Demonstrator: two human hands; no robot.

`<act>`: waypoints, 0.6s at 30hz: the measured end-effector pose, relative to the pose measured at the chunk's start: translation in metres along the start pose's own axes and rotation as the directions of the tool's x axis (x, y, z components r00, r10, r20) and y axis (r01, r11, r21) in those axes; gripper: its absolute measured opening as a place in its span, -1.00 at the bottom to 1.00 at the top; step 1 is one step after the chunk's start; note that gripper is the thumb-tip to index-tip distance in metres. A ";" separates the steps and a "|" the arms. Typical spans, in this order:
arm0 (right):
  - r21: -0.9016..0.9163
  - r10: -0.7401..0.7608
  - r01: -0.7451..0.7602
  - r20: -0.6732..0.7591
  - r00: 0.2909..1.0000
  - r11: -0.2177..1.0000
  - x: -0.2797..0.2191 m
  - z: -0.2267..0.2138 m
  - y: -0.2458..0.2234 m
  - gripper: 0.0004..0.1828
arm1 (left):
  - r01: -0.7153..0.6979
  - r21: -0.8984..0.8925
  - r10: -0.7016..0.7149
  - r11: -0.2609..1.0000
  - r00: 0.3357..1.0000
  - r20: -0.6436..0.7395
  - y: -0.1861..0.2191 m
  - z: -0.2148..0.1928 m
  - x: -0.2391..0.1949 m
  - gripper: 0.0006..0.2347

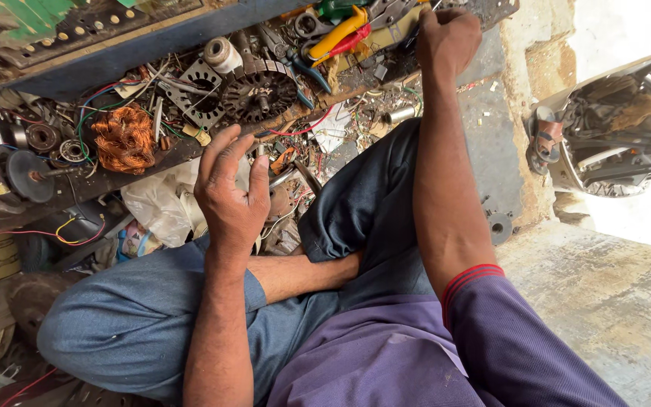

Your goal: The person handles a spool of copper wire and various motor components such as a stator and a rotor. They manipulate small electrical wires and connectors while sitting among tools and fan parts in a workshop.

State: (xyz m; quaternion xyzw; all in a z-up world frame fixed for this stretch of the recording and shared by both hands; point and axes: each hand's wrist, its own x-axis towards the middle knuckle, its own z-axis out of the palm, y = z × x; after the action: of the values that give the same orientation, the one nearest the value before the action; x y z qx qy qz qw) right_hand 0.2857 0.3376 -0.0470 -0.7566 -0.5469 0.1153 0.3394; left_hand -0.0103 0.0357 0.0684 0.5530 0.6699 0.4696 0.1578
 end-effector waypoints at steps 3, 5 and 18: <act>0.099 0.059 -0.055 -0.040 0.997 0.994 0.011 0.012 0.021 -0.68 | -0.014 -0.007 0.014 1.000 1.000 0.015 0.002 0.003 0.001 -0.77; 0.313 0.191 -0.207 0.081 0.978 0.927 0.019 0.022 0.036 -0.72 | -0.011 -0.010 0.012 1.000 1.000 0.022 0.003 0.003 0.002 -0.78; 0.770 0.002 -0.228 0.283 0.959 0.596 -0.033 -0.032 0.005 -0.68 | -0.036 -0.021 0.036 0.999 0.999 -0.003 0.013 -0.010 0.003 -0.79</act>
State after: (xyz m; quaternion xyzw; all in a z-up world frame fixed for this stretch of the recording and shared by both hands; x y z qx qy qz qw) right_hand 0.2944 0.2950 -0.0328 -0.5389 -0.4262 0.4637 0.5595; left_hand -0.0108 0.0331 0.0853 0.5628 0.6549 0.4802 0.1540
